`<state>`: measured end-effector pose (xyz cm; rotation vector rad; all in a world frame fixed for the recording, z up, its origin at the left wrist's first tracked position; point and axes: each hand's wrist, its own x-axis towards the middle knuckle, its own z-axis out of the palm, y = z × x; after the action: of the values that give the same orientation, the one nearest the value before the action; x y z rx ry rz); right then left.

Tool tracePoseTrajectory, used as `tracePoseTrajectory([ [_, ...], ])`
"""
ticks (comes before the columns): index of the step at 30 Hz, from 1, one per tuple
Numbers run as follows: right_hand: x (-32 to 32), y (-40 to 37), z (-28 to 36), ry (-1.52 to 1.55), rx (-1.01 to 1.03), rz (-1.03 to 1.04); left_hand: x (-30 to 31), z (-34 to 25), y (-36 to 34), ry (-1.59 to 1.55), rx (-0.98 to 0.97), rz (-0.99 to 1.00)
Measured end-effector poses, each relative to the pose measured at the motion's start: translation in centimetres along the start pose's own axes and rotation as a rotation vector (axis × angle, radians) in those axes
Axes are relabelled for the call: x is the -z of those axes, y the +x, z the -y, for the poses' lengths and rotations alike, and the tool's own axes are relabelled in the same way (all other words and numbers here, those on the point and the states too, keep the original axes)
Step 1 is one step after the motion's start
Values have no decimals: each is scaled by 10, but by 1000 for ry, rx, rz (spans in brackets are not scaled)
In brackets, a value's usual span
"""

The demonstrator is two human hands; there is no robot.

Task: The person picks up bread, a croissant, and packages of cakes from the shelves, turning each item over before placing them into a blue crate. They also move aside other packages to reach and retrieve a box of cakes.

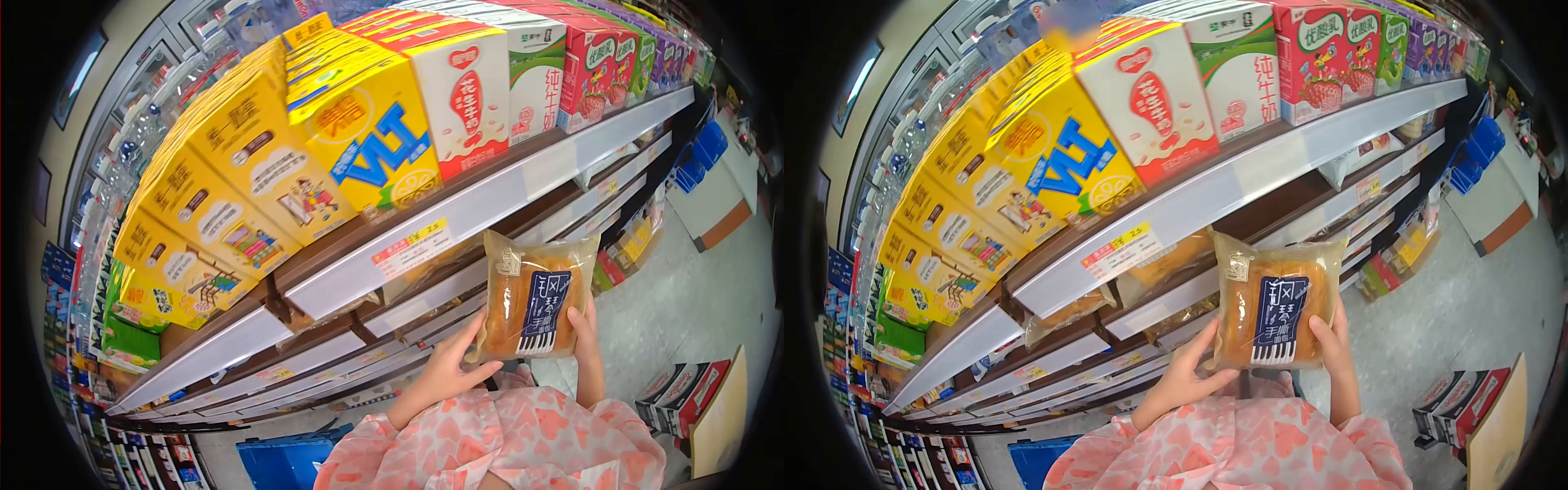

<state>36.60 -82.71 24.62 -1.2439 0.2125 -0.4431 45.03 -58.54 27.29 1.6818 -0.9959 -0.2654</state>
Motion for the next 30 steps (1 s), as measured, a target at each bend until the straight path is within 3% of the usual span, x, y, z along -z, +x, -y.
tracePoseTrajectory([
  [5, 11, 31, 18, 19, -3, 92, -17, -10, 22, 30, 62, -65],
  [10, 18, 73, 54, -177, 17, 253, -35, -23, 46, 75, 166, -253],
  [14, 27, 105, 79, -288, 3, 387, -57, -30, 73, -44, 172, -400],
  [19, 32, 139, 99, -351, 83, 599, -76, -39, 89, 23, 147, -578],
  [24, 28, 165, 117, -714, 598, 565, -84, -45, 99, 46, 126, -737],
  [27, 24, 177, 127, -881, 547, 571, -74, -44, 111, 253, 108, -736],
  [28, 23, 181, 123, -920, 705, 493, -70, -47, 118, 309, 104, -723],
  [30, 25, 191, 127, -1020, 796, 475, -61, -50, 127, 423, 129, -694],
])
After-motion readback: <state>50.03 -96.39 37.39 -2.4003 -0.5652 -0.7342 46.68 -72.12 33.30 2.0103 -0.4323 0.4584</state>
